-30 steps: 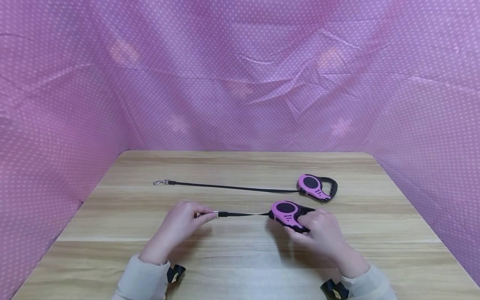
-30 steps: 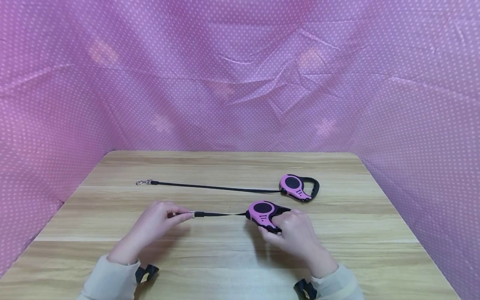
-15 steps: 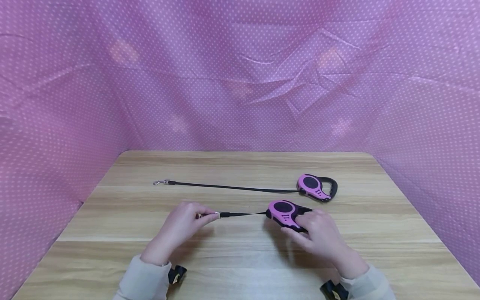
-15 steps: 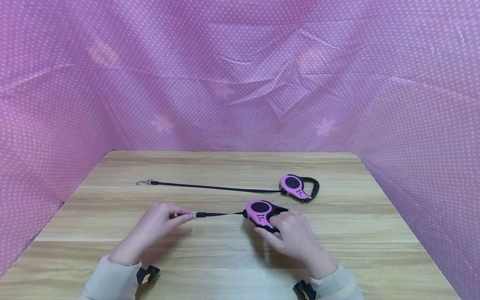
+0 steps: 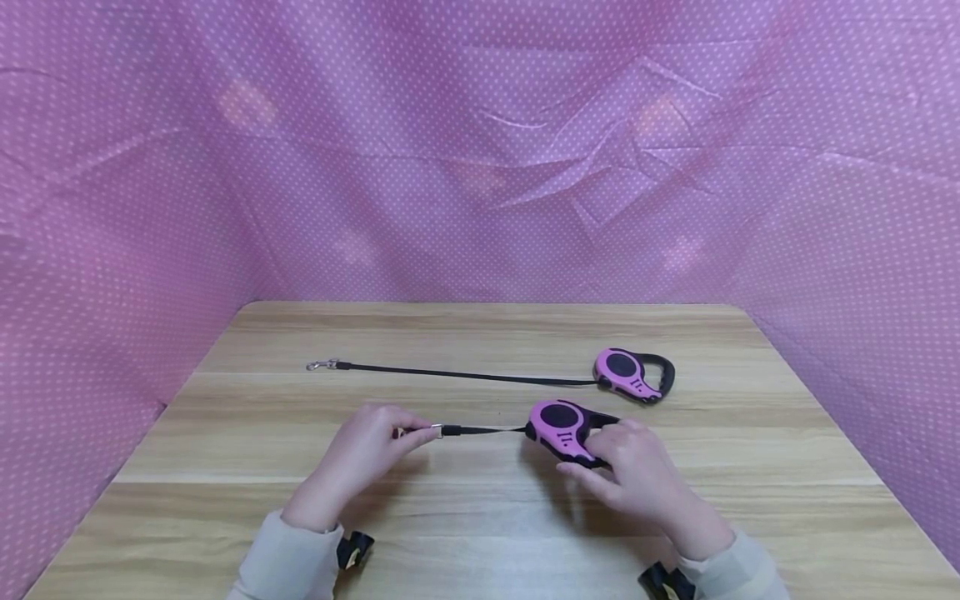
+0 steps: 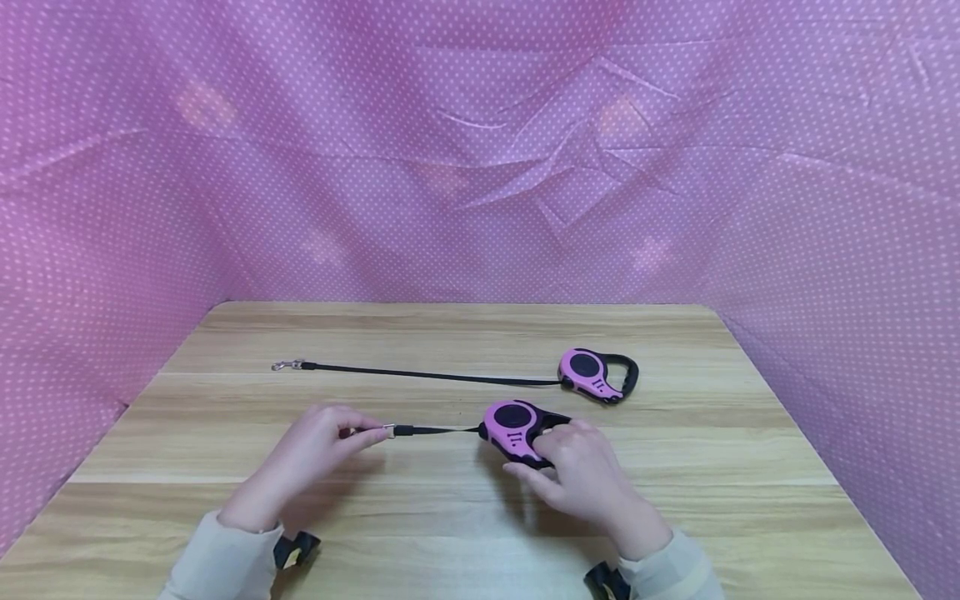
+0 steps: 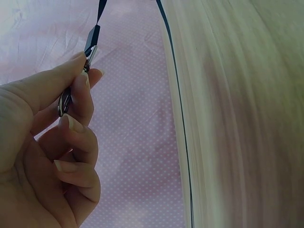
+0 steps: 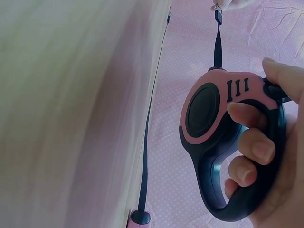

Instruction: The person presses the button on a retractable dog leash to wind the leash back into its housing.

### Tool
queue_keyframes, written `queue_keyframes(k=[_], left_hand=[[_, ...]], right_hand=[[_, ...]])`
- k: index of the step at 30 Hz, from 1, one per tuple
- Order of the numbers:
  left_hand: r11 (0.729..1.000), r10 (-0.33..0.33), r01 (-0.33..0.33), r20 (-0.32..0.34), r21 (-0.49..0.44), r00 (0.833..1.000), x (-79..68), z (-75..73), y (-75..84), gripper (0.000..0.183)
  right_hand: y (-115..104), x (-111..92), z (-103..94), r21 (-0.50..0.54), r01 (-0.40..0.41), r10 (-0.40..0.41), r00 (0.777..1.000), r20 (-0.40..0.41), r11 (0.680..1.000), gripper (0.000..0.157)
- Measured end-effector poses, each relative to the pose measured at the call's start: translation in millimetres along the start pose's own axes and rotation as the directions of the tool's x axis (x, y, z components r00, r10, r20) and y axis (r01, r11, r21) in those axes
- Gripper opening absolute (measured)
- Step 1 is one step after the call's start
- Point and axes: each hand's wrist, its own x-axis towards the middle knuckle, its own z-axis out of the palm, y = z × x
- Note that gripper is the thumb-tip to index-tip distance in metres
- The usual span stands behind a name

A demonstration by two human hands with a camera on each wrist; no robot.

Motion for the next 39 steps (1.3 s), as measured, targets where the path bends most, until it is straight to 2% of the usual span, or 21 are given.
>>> queue_keyframes(k=[5,10,24,33,39], left_hand=[[1.000,-0.015,0.015,0.006,0.002,1.000,-0.7,0.3,0.9,0.018],[1.000,-0.001,0.001,0.001,0.006,1.000,-0.5,0.4,1.5,0.017],[1.000,0.017,-0.017,-0.003,0.011,1.000,0.2,2.7,3.8,0.016],[1.000,-0.019,0.019,0.018,0.008,1.000,-1.2,4.6,7.5,0.013],[1.000,0.006,-0.006,0.008,0.031,1.000,-2.5,5.8,10.1,0.011]], right_hand=[[-2,-1,0.6,0.015,0.016,-0.016,1.000,0.005,1.000,0.050],[-4,0,0.6,0.020,0.027,-0.027,0.999,0.017,0.999,0.050],[-9,2,1.1,0.036,0.017,-0.018,0.999,0.034,0.999,0.050],[-13,4,2.5,0.046,-0.007,0.004,0.998,0.067,0.999,0.050],[-15,4,2.7,0.043,-0.018,0.014,0.996,0.084,0.999,0.050]])
